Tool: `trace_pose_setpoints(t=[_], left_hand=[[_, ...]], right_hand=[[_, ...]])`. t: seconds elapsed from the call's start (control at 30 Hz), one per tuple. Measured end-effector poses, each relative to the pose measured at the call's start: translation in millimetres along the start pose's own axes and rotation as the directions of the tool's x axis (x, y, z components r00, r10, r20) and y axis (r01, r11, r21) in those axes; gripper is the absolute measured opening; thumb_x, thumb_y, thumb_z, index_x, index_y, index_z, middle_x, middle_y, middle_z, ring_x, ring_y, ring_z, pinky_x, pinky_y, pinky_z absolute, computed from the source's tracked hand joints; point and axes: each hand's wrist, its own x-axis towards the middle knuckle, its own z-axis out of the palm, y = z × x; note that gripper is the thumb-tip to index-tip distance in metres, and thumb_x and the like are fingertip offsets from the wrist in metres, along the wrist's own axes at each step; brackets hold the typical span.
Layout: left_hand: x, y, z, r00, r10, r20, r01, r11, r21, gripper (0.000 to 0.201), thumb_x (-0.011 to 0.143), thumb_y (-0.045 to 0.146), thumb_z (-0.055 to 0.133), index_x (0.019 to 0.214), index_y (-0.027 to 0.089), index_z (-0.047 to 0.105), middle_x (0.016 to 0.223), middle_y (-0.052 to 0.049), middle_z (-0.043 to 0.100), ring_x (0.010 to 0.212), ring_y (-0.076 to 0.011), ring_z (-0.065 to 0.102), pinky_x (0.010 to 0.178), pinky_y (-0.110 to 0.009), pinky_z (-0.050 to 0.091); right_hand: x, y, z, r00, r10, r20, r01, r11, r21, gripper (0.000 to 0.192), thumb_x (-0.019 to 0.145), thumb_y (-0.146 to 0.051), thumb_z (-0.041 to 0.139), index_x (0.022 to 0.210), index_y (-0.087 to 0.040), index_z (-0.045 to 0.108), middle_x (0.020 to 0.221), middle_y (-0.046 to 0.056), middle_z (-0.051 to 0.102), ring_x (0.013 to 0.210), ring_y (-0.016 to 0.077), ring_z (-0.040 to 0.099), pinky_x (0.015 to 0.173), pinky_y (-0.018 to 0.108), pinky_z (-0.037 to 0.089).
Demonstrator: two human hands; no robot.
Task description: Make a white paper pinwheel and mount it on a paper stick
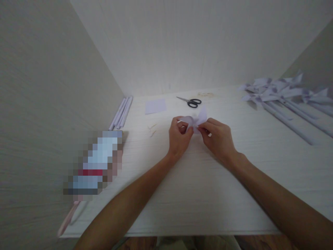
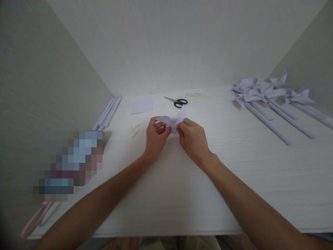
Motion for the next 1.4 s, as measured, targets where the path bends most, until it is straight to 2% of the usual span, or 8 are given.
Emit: trace_pose_setpoints(t=[0.23, 0.6, 1.0, 1.2, 1.4], left_hand=[[-0.3, 4.4, 1.4, 0.999, -0.036, 0.0, 0.036, 0.999, -0.039, 0.026, 0.061, 0.012, 0.057, 0.079, 0.019, 0.04, 0.067, 0.005, 0.053, 0.063, -0.0082, 0.056, 0.063, -0.022, 0.045], [-3.0, 5.3, 0.9, 0.998, -0.043, 0.055, 0.048, 0.995, -0.09, 0.028, 0.059, 0.003, 0.049, 0.079, 0.02, 0.04, 0.066, 0.006, 0.052, 0.058, -0.0063, 0.054, 0.059, -0.019, 0.043], [-2.8, 3.9, 1.1, 0.997, 0.006, 0.071, -0.007, 1.0, 0.008, 0.025, 0.06, 0.006, 0.05, 0.079, 0.019, 0.04, 0.069, 0.005, 0.053, 0.063, -0.008, 0.056, 0.061, -0.02, 0.043], [-3.8, 4.6, 1.2, 0.997, 0.008, 0.076, -0.011, 0.999, 0.036, 0.023, 0.061, 0.006, 0.05, 0.078, 0.019, 0.04, 0.068, 0.004, 0.053, 0.063, -0.008, 0.057, 0.06, -0.019, 0.043], [-4.8, 2.9, 1.8, 0.997, -0.008, 0.074, 0.003, 0.998, 0.055, 0.023, 0.06, 0.006, 0.05, 0.078, 0.018, 0.042, 0.068, 0.005, 0.052, 0.06, -0.007, 0.055, 0.057, -0.018, 0.043]], right_hand=[[0.8, -0.8, 0.0, 0.994, 0.011, 0.105, 0.001, 0.994, -0.111, 0.02, 0.079, -0.013, 0.041, 0.07, -0.013, 0.059, 0.068, 0.007, 0.058, 0.06, 0.0149, 0.05, 0.055, 0.025, 0.032], [0.7, 2.4, 1.6, 0.999, 0.024, 0.035, -0.021, 0.995, -0.102, 0.015, 0.077, -0.015, 0.045, 0.064, -0.014, 0.055, 0.064, 0.004, 0.055, 0.058, 0.0135, 0.048, 0.053, 0.024, 0.03], [-0.1, 1.1, 3.6, 0.991, 0.004, 0.131, 0.017, 0.987, -0.159, 0.02, 0.08, -0.011, 0.039, 0.071, -0.013, 0.056, 0.071, 0.007, 0.057, 0.061, 0.0147, 0.05, 0.054, 0.025, 0.031], [1.8, 1.1, 2.8, 0.996, 0.012, 0.09, 0.002, 0.988, -0.156, 0.022, 0.08, -0.015, 0.04, 0.064, -0.014, 0.055, 0.066, 0.006, 0.055, 0.058, 0.0139, 0.046, 0.052, 0.025, 0.029], [2.4, 1.0, 1.0, 0.999, -0.038, 0.016, 0.041, 0.984, -0.173, 0.021, 0.076, -0.013, 0.043, 0.057, -0.015, 0.053, 0.059, 0.003, 0.049, 0.054, 0.0127, 0.04, 0.05, 0.024, 0.026]])
